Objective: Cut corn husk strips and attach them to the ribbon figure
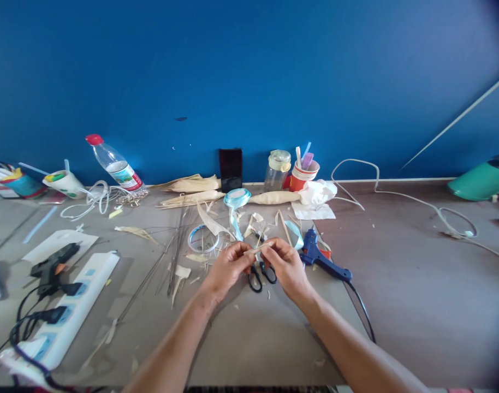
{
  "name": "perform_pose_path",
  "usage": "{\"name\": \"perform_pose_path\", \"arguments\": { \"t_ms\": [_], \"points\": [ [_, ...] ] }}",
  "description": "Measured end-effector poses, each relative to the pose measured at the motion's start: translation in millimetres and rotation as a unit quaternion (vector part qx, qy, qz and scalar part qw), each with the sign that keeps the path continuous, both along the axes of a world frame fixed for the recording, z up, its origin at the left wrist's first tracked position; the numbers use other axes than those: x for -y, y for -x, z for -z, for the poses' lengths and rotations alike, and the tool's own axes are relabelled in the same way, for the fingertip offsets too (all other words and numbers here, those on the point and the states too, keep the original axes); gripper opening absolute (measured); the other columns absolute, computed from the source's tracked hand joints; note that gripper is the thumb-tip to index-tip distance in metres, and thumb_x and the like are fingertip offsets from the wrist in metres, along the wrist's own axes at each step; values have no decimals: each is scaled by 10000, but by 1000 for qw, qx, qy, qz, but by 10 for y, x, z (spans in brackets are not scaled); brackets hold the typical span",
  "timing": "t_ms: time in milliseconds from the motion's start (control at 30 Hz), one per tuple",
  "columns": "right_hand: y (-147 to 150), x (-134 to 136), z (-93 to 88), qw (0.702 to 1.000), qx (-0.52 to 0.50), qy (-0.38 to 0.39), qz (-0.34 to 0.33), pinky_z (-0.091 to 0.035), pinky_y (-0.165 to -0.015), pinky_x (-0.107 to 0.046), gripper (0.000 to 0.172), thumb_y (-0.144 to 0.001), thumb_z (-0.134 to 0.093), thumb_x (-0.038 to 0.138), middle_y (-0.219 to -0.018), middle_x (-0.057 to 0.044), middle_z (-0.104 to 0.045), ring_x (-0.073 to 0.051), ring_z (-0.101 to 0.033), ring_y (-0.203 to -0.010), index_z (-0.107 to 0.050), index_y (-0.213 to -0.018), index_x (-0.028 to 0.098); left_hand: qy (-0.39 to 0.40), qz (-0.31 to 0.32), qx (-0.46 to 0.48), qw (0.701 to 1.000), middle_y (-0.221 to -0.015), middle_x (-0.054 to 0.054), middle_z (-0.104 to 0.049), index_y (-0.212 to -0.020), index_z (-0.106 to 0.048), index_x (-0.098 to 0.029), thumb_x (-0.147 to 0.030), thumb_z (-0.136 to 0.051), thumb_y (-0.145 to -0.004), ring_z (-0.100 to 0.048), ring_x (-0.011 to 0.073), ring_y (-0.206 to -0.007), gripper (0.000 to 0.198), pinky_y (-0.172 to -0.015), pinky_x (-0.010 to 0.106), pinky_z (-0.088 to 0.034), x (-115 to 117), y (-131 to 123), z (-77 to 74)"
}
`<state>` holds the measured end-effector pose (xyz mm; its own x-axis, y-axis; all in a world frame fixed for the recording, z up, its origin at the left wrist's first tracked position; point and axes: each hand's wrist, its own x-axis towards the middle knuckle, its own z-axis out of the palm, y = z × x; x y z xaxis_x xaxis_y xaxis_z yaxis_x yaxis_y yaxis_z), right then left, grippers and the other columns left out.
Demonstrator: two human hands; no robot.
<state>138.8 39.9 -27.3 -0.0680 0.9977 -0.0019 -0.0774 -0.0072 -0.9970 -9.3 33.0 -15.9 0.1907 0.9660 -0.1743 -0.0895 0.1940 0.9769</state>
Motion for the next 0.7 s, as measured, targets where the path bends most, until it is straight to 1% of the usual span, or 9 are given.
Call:
{"name": "perform_pose_path", "arguments": {
  "t_ms": [67,100,233,267,333,433,600,633,700],
  "points": [
    [-28,-16,6,1000,-15,-2,11,-306,-467,-208,238,-775,-593,385,-545,40,-473,-82,-390,-498,-538,-681,173,-20,-27,-13,999,-642,-11,-559,-808,-627,-167,-377,-626,-762,-493,104,-578,215,-563,220,-362,-23,95,-42],
    [-38,-20,10,1000,-20,-1,13,-307,-468,-209,234,-777,-596,382,-553,37,-480,-83,-393,-502,-541,-684,175,-38,-60,-27,997,-692,-2,-586,-824,-630,-167,-384,-611,-771,-502,101,-591,224,-572,219,-370,-47,163,-58],
    [-45,-17,23,1000,-27,4,-1,-286,-459,-213,222,-780,-600,378,-560,38,-471,-84,-383,-501,-546,-696,179,-82,-223,-81,968,-604,-19,-550,-727,-605,-158,-386,-624,-743,-482,94,-564,229,-570,208,-373,-180,483,-69],
    [-41,-14,20,1000,-24,5,-4,-278,-455,-214,221,-780,-596,376,-552,40,-460,-84,-375,-497,-543,-694,179,-81,-254,-90,960,-586,-26,-541,-724,-600,-159,-386,-630,-732,-477,92,-554,230,-563,205,-370,-210,551,-63],
    [-32,-8,1,1000,-14,9,-6,-267,-450,-215,219,-778,-588,369,-538,43,-443,-83,-361,-489,-536,-683,178,-76,-279,-103,952,-593,-25,-553,-734,-597,-158,-389,-628,-728,-468,89,-537,233,-539,202,-355,-250,642,-49],
    [-27,-1,-37,1000,1,16,-7,-266,-451,-216,216,-769,-579,361,-539,43,-439,-81,-355,-488,-528,-670,175,-74,-282,-135,947,-596,-28,-558,-742,-596,-161,-376,-614,-731,-470,90,-529,216,-536,202,-358,-256,651,-38],
    [-35,0,-25,1000,10,22,-14,-259,-454,-216,210,-776,-565,360,-542,49,-430,-79,-349,-486,-527,-684,176,-103,-191,-211,953,-602,-29,-559,-701,-580,-166,-380,-560,-762,-506,104,-544,223,-560,212,-388,-204,535,-38],
    [-36,-2,-12,1000,9,22,-14,-257,-453,-216,208,-780,-562,360,-540,50,-426,-80,-348,-486,-528,-687,177,-109,-182,-232,949,-610,-25,-568,-707,-581,-168,-388,-549,-769,-517,109,-548,230,-554,213,-388,-202,536,-39],
    [-37,-8,11,1000,9,20,-12,-253,-452,-215,206,-783,-559,359,-538,51,-420,-81,-348,-488,-526,-690,179,-111,-187,-288,932,-631,-13,-596,-740,-593,-173,-401,-528,-778,-535,125,-553,240,-539,217,-387,-212,581,-39]
  ]
}}
